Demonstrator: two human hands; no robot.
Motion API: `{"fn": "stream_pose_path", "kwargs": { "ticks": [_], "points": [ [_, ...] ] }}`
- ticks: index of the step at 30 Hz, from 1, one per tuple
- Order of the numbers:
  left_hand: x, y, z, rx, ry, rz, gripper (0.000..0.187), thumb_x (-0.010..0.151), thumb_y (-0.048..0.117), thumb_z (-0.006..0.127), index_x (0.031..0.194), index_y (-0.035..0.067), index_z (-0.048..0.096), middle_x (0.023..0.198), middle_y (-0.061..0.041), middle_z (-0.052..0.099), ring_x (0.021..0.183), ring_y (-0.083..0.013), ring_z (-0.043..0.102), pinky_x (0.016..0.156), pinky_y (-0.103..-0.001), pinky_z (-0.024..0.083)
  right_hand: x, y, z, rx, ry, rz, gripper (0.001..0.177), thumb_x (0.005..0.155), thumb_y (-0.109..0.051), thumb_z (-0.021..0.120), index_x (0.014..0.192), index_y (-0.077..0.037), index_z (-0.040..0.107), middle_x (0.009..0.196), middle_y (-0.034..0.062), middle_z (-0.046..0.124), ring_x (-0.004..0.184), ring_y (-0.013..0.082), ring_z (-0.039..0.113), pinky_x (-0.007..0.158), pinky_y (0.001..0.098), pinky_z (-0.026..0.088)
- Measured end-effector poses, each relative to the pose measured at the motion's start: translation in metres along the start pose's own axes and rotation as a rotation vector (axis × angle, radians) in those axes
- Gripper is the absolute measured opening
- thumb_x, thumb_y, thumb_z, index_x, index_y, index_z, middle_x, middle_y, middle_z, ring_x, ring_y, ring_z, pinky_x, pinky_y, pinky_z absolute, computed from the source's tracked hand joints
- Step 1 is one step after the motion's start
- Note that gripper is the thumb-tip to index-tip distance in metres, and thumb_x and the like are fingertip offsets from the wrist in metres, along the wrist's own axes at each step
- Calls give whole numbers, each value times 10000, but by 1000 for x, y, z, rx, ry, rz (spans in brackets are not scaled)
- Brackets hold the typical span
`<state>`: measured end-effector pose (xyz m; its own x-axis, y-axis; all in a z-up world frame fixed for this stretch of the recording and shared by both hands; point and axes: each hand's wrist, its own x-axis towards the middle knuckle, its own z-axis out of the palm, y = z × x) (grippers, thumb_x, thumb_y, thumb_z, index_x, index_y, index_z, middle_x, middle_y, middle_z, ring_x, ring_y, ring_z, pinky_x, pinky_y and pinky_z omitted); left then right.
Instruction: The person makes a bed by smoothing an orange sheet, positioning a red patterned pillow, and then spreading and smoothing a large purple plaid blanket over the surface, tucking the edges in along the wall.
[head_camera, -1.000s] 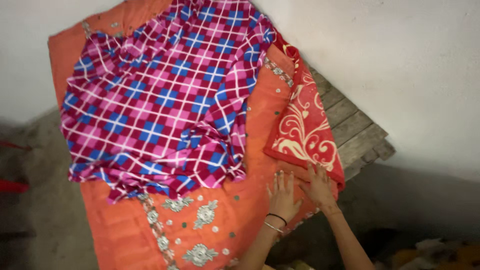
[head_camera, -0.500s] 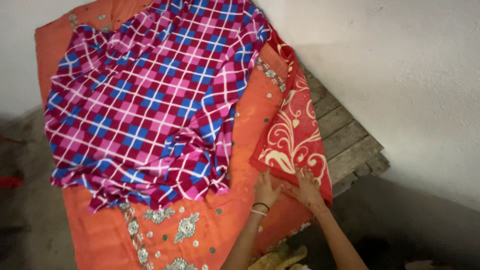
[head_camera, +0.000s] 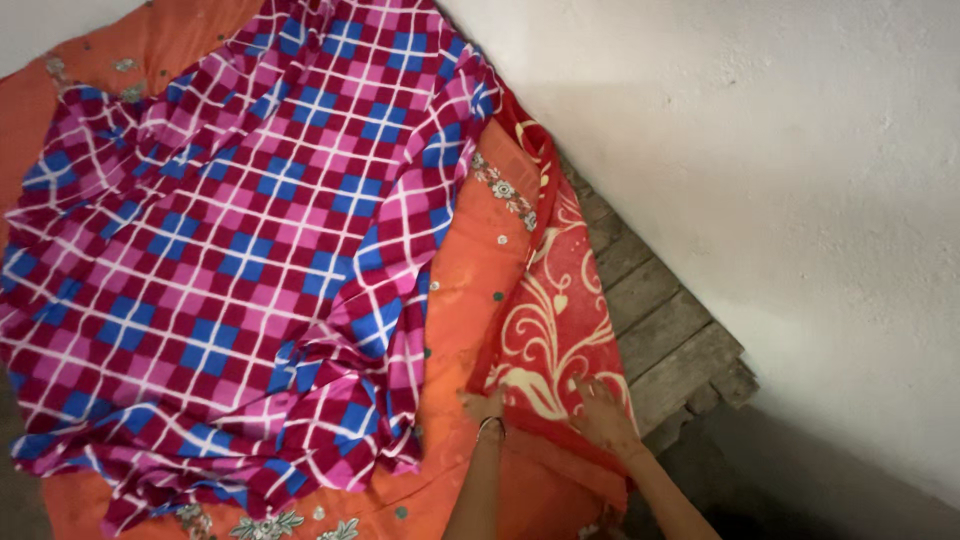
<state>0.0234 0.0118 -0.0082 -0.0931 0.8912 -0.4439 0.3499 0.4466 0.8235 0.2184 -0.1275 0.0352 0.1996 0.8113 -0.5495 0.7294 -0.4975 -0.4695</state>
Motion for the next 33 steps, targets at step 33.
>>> {"fn": "stream_pose_path", "kwargs": {
  "ticks": [33],
  "points": [
    [-163,3,288,581,-553,233,459,764,318,842,1074,12,695,1055,-179,698,1022,-322,687,903,-417,560,1,257,-175,-139,143,204,764,976,-29,554,1669,-209,288,1569,217,442,985,399,681,839,467,592]
  ]
}}
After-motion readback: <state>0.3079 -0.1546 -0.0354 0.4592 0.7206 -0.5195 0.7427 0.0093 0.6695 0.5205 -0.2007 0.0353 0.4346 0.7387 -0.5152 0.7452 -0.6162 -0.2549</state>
